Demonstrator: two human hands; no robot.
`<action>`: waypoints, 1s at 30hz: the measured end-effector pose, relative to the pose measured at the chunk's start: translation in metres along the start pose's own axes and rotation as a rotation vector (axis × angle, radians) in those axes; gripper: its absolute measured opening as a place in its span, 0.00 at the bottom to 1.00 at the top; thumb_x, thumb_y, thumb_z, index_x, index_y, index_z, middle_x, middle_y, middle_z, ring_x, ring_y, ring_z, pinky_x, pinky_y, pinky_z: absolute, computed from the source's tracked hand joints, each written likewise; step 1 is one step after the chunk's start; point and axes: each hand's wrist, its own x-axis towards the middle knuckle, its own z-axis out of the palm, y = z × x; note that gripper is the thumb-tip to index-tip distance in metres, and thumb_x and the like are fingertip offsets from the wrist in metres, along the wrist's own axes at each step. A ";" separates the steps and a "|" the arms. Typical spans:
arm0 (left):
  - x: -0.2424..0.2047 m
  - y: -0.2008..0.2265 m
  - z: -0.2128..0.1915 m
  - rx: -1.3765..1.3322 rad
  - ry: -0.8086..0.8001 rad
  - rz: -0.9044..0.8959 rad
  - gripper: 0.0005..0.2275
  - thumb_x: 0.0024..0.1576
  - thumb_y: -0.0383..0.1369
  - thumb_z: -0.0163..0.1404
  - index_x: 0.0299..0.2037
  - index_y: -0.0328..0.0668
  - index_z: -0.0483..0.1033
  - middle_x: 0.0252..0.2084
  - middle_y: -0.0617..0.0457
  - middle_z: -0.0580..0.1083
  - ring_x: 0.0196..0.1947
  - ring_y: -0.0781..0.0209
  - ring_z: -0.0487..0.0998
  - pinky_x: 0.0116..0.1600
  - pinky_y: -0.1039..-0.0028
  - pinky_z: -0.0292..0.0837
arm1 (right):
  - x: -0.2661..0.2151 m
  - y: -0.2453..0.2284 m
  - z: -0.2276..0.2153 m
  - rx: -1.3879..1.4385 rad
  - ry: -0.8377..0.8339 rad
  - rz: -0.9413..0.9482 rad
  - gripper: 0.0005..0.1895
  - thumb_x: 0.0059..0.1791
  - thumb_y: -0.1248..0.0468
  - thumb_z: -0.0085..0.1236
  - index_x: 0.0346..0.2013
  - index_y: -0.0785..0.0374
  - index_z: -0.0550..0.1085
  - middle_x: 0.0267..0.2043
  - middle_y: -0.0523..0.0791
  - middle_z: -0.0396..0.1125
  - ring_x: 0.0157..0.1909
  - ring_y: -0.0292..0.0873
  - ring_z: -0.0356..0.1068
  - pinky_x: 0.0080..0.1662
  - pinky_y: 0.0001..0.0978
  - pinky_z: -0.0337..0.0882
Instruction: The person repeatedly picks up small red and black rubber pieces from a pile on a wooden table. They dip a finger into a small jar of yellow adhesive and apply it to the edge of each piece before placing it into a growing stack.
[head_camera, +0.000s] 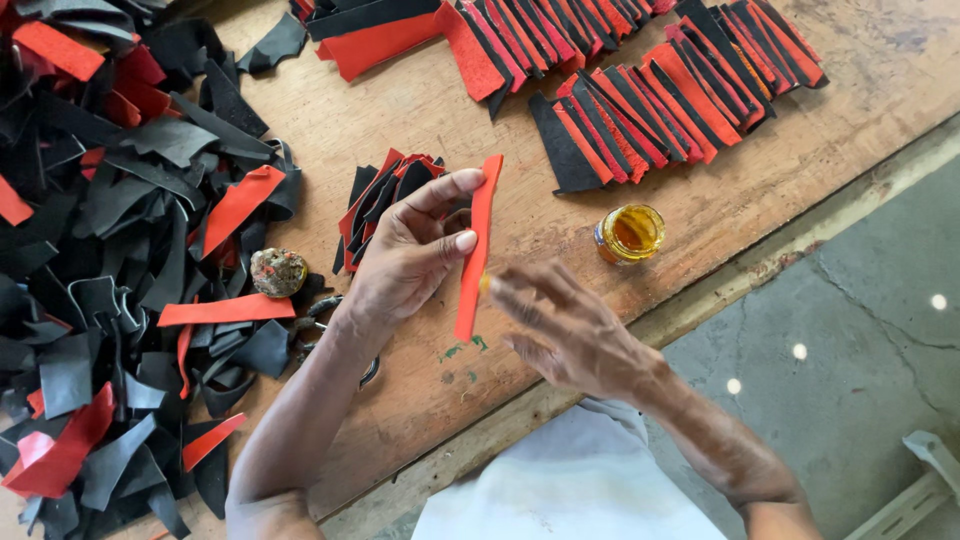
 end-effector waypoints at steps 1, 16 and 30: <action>0.000 0.001 -0.001 -0.006 0.006 -0.001 0.23 0.57 0.17 0.58 0.64 0.30 0.69 0.60 0.47 0.72 0.57 0.62 0.75 0.63 0.72 0.75 | -0.003 -0.005 0.001 -0.033 -0.002 -0.031 0.43 0.52 0.60 0.63 0.76 0.44 0.50 0.61 0.48 0.61 0.57 0.46 0.66 0.58 0.41 0.73; 0.005 0.000 -0.016 -0.042 0.031 0.067 0.23 0.58 0.16 0.56 0.65 0.32 0.68 0.62 0.46 0.72 0.58 0.59 0.75 0.64 0.70 0.75 | 0.005 -0.023 0.003 0.170 -0.130 -0.036 0.41 0.52 0.65 0.65 0.74 0.41 0.54 0.61 0.48 0.60 0.47 0.39 0.65 0.42 0.27 0.78; -0.003 0.005 0.005 0.003 -0.114 -0.041 0.23 0.59 0.18 0.58 0.65 0.31 0.68 0.60 0.47 0.74 0.55 0.62 0.76 0.63 0.70 0.75 | 0.022 0.008 -0.014 -0.390 0.125 0.021 0.37 0.52 0.70 0.55 0.72 0.41 0.56 0.58 0.48 0.54 0.54 0.44 0.64 0.49 0.34 0.79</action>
